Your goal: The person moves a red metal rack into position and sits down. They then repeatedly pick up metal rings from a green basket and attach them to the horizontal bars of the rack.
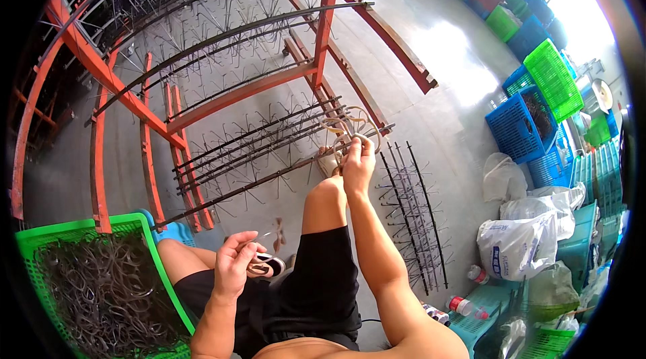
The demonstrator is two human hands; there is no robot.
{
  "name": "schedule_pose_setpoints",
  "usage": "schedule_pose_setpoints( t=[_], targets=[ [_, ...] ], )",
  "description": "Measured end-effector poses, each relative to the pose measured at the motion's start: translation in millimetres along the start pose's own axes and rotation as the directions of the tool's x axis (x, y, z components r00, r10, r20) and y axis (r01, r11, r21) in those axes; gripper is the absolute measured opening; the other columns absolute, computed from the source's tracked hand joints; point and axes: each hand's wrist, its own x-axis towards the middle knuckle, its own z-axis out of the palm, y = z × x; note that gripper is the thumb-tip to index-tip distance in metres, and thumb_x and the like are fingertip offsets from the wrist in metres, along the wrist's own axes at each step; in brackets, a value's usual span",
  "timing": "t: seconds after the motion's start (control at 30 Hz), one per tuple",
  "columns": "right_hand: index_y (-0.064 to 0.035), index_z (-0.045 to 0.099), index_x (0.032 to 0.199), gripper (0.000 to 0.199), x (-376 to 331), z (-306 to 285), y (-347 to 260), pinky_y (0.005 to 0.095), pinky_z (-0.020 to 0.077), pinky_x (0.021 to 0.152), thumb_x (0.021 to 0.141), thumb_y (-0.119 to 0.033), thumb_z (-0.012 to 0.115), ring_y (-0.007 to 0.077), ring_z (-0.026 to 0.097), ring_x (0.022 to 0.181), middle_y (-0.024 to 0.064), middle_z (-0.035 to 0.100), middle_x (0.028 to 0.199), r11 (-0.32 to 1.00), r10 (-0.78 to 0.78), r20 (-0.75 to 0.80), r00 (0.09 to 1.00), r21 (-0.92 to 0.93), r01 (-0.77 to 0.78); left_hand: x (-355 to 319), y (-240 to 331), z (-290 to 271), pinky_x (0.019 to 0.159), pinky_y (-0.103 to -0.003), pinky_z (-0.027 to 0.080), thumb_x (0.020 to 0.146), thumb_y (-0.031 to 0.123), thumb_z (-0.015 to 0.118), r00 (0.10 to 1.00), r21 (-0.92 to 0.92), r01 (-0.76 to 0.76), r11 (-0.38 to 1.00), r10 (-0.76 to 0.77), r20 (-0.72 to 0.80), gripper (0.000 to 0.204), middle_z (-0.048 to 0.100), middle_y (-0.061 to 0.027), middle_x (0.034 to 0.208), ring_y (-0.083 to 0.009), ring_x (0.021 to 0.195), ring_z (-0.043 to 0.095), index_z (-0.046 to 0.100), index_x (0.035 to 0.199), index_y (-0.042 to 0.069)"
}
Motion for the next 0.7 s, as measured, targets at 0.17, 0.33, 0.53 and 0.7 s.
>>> schedule_pose_setpoints(
  t=[0.17, 0.33, 0.53, 0.7],
  targets=[
    [-0.0049, 0.057, 0.093, 0.017, 5, 12, 18, 0.0186, 0.0280, 0.039, 0.094, -0.020, 0.049, 0.0016, 0.036, 0.047, -0.0056, 0.047, 0.063, 0.997, 0.067, 0.019, 0.998, 0.047, -0.067, -3, 8, -1, 0.065, -0.022, 0.049, 0.093, 0.015, 0.049, 0.999, 0.095, -0.003, 0.995, 0.008, -0.049, 0.028, 0.063, -0.0134, 0.092, -0.0092, 0.072, 0.057, 0.047, 0.117, 0.001],
    [-0.0046, 0.058, 0.092, 0.019, 3, 14, 15, 0.0189, 0.0269, 0.039, 0.094, -0.021, 0.049, 0.0014, 0.035, 0.046, -0.0066, 0.045, 0.060, 0.988, 0.144, 0.037, 0.989, 0.055, -0.146, -2, 1, -12, 0.070, -0.026, 0.052, 0.093, 0.017, 0.049, 0.999, 0.023, -0.035, 0.999, 0.036, -0.029, 0.027, 0.063, -0.0142, 0.094, -0.0120, 0.076, 0.057, 0.047, 0.114, 0.000],
    [-0.0047, 0.059, 0.093, 0.022, -8, 23, 19, 0.0190, 0.0271, 0.040, 0.094, -0.023, 0.048, 0.0016, 0.034, 0.046, -0.0072, 0.043, 0.059, 0.995, 0.094, -0.048, 0.994, 0.040, -0.092, 1, -1, -15, 0.071, -0.030, 0.053, 0.092, 0.016, 0.051, 0.998, -0.050, -0.019, 0.999, 0.016, -0.060, 0.022, 0.064, -0.0138, 0.090, -0.0179, 0.078, 0.063, 0.051, 0.105, -0.001],
    [-0.0061, 0.061, 0.098, 0.024, -7, 25, 17, 0.0191, 0.0280, 0.041, 0.094, -0.026, 0.048, 0.0021, 0.036, 0.047, -0.0064, 0.044, 0.058, 0.989, 0.142, 0.015, 0.990, 0.035, -0.142, 1, -3, -19, 0.070, -0.030, 0.054, 0.092, 0.015, 0.052, 0.998, -0.091, -0.035, 0.995, 0.030, -0.054, 0.019, 0.064, -0.0133, 0.086, -0.0194, 0.079, 0.064, 0.053, 0.103, -0.001]
  ],
)
